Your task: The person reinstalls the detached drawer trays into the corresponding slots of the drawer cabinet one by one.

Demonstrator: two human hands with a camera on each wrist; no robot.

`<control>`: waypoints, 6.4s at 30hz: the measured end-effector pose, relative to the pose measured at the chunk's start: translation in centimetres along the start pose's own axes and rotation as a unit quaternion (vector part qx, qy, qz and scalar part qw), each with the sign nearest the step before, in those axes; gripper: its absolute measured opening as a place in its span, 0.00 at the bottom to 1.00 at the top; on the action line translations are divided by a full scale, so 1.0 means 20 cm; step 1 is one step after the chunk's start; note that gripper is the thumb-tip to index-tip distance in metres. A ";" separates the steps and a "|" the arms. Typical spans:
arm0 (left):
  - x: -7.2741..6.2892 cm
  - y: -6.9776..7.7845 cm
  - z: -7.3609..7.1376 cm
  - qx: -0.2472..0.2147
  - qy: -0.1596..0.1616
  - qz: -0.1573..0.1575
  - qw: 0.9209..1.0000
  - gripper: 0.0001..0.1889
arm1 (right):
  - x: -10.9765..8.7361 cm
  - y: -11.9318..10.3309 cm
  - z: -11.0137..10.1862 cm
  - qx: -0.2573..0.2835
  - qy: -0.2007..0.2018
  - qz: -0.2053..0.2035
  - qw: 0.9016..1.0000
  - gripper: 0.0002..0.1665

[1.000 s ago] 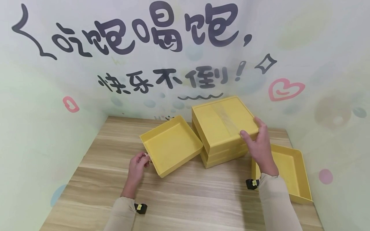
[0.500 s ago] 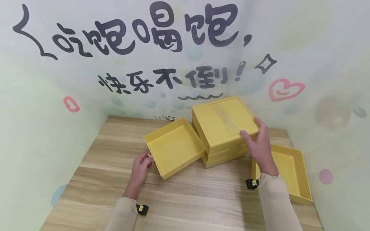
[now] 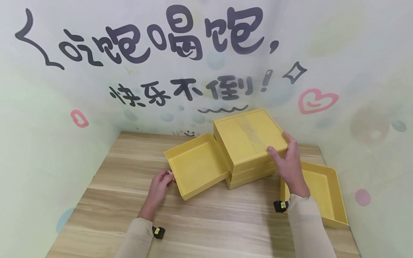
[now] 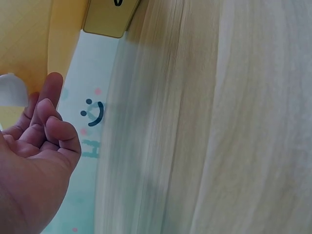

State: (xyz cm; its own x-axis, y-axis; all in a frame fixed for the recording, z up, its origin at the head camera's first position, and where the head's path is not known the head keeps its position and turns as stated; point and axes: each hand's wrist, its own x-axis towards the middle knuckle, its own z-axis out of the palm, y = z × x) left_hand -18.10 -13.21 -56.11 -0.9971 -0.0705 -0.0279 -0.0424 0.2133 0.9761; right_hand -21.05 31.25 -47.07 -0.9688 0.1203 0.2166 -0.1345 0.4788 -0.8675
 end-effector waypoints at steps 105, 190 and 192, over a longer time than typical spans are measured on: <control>0.00 0.08 0.25 0.056 -0.017 0.053 0.997 0.19 | 0.00 0.01 0.00 0.002 0.000 -0.014 1.000 0.45; 0.06 0.21 0.60 0.089 -0.009 0.051 0.995 0.22 | -0.02 0.04 -0.01 -0.026 0.022 -0.007 0.999 0.42; 0.06 0.21 0.61 0.093 -0.001 0.055 0.994 0.21 | -0.02 0.03 -0.01 -0.024 0.022 -0.005 0.999 0.42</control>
State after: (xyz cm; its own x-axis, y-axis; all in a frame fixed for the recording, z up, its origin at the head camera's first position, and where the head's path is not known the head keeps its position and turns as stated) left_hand -20.27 -0.58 -54.73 -0.9966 -0.0347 0.0752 0.0553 0.3967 0.9163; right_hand -20.64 31.77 -47.61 -0.9571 0.1542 0.2452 -0.1319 0.5217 -0.8429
